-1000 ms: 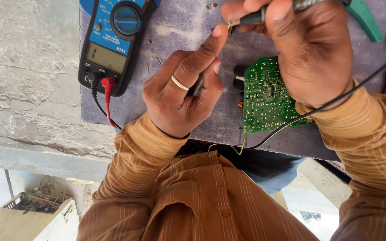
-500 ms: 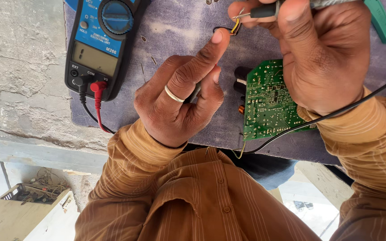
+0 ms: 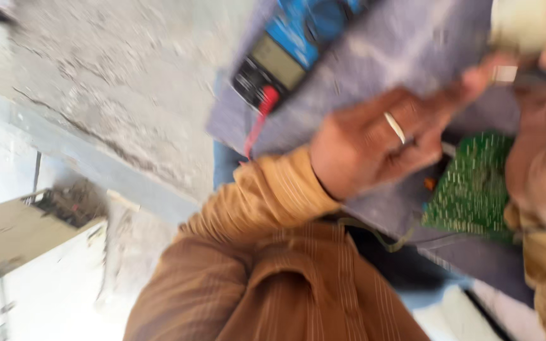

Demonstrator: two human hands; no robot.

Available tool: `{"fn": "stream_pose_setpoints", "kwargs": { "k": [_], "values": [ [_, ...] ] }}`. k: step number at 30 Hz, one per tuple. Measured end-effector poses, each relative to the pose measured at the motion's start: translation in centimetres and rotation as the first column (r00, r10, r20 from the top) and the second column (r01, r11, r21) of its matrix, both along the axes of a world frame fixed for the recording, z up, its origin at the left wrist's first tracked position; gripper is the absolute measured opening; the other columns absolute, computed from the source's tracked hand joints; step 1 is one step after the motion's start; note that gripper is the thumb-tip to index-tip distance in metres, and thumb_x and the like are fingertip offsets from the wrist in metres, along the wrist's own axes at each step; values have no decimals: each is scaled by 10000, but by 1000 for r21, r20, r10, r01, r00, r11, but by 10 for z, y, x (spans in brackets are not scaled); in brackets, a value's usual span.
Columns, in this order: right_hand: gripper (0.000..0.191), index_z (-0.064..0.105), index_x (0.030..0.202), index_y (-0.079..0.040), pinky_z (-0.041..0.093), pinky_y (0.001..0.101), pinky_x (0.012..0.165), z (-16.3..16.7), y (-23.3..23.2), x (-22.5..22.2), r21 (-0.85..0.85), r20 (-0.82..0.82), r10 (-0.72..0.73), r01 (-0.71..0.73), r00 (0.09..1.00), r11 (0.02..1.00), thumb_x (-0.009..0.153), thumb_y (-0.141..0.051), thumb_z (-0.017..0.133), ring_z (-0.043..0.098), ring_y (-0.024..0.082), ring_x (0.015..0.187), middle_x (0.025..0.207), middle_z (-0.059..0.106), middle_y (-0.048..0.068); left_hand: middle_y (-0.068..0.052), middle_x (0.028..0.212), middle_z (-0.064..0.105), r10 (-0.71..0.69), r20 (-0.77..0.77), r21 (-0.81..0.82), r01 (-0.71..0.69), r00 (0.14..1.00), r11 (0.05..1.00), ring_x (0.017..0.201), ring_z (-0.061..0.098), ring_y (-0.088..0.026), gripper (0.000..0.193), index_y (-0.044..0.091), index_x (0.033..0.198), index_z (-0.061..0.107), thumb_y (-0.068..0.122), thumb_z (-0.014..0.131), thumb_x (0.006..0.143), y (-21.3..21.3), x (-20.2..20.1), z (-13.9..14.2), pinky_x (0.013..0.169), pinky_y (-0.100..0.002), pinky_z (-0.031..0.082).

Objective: The person uses a multimeter to test electrical continuity on a green circuit board, touching various points with the probes. They then use a soldering iron to apply heat to specific components on the board, likely for repair or reflowing solder.

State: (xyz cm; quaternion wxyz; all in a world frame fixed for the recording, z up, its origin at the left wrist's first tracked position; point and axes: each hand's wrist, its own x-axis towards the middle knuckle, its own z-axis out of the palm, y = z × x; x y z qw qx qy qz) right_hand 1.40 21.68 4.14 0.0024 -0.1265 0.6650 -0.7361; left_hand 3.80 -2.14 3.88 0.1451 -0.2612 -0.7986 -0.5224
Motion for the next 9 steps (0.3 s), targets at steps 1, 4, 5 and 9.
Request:
{"fn": "stream_pose_setpoints", "kwargs": {
  "k": [1,4,5,9],
  "values": [
    [235,544,1284,-40,507,417,1130,0,-3,0,6,-12,-9,9,1000,1000,1253,-265,486,625,256,1163,1251,577,80,21,967,597,7,-11,-5,-7,1000,1000,783,642,-87,549,203,1538,409,120,721,1094,0,-2,2,758,-259,582],
    [253,537,1257,-22,513,430,1152,5,-11,2,28,-76,-39,42,996,999,1262,-274,510,635,270,1156,1252,570,94,23,922,583,47,-17,-1,-47,999,999,754,632,-101,560,194,1555,412,113,719,1094,0,-2,10,732,-256,579],
    [266,535,1257,-12,509,433,1168,9,-13,4,44,-64,-45,48,997,998,1263,-277,516,645,282,1160,1253,586,121,26,920,582,55,-16,8,-55,998,998,755,632,-104,565,199,1562,406,117,715,1096,-1,-1,10,732,-250,580],
    [281,536,1249,3,500,433,1184,34,-16,16,45,-44,-49,51,998,998,1253,-278,533,646,286,1171,1264,599,137,32,928,587,34,-10,49,-33,999,998,763,643,-100,587,230,1569,362,132,704,1102,-2,4,7,741,-232,588]
  ]
}}
